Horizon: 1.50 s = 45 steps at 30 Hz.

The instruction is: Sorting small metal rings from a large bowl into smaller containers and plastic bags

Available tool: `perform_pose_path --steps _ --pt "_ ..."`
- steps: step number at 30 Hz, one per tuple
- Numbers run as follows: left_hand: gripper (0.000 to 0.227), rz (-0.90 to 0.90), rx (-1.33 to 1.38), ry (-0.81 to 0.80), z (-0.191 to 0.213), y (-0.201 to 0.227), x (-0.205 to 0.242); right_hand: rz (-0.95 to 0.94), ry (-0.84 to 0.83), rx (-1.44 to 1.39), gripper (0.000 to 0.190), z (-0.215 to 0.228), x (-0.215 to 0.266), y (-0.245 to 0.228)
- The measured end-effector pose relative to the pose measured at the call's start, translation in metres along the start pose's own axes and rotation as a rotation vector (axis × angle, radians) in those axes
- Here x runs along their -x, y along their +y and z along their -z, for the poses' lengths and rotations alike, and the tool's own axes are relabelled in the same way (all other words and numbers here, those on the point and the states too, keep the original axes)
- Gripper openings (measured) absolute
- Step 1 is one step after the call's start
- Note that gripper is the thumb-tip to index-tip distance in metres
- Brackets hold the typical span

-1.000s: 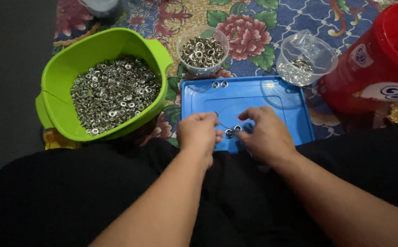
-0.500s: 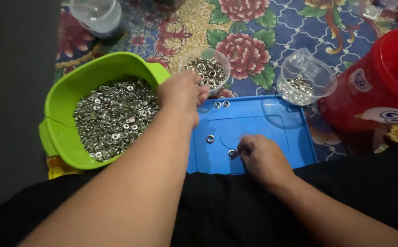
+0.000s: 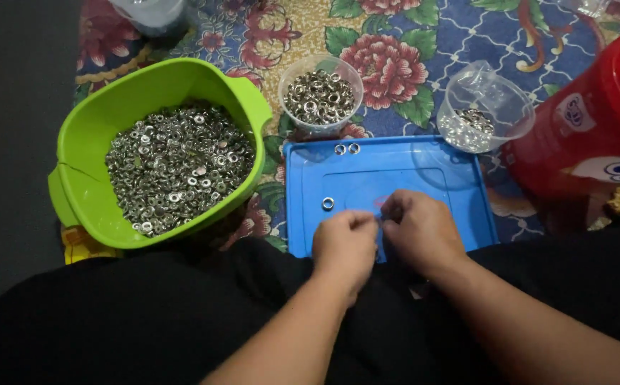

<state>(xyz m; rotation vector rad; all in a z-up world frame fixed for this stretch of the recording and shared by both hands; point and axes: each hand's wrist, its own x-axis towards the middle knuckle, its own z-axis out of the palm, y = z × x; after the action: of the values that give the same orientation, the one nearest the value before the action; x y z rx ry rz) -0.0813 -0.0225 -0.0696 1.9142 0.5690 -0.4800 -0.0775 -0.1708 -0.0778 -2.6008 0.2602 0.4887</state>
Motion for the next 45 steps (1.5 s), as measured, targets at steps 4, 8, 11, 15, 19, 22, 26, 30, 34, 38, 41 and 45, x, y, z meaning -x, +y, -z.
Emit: perform_pose_path --steps 4,8,11,15,19,22,26,30,34,38,41,45 --pt "0.025 -0.009 -0.15 -0.041 -0.006 -0.006 0.009 -0.025 0.007 -0.025 0.029 0.004 0.0 -0.002" --pt "0.029 0.084 0.291 -0.115 -0.001 0.002 0.01 -0.009 0.029 -0.297 0.028 -0.001 0.005 -0.01" --pt "0.035 0.135 0.482 -0.156 0.009 0.01 0.017 0.018 0.034 -0.427 0.023 0.0 0.006 -0.014" --pt "0.036 0.194 0.598 -0.174 0.009 0.003 0.012 0.078 0.039 -0.528 0.018 0.014 0.018 -0.031" --pt "0.034 0.197 0.571 -0.211 0.014 0.004 0.011 0.077 -0.01 -0.546 0.021 0.017 0.025 -0.036" --pt "0.032 0.184 0.567 -0.209 0.011 0.001 0.006 0.068 -0.045 -0.548 0.022 0.018 0.025 -0.034" --pt "0.031 0.148 0.597 -0.127 0.011 -0.004 0.002 0.145 -0.011 -0.49 0.023 0.017 0.026 -0.033" --pt "0.03 0.127 0.659 -0.014 0.013 0.011 0.012 0.227 0.107 -0.466 0.026 0.012 0.026 -0.031" --pt "0.027 0.136 0.593 0.094 0.014 0.017 0.0 0.263 0.151 -0.177 0.026 0.002 0.02 -0.021" --pt "0.015 0.117 0.57 0.197 0.025 0.029 -0.022 0.346 0.062 -0.009 0.032 0.001 0.018 -0.023" --pt "0.019 0.11 0.59 0.23 0.035 0.048 -0.031 0.372 0.043 0.11 0.022 -0.001 0.014 -0.022" --pt "0.019 0.101 0.613 0.264 0.048 0.073 -0.033 0.367 0.049 0.178 0.011 -0.004 0.01 -0.019"
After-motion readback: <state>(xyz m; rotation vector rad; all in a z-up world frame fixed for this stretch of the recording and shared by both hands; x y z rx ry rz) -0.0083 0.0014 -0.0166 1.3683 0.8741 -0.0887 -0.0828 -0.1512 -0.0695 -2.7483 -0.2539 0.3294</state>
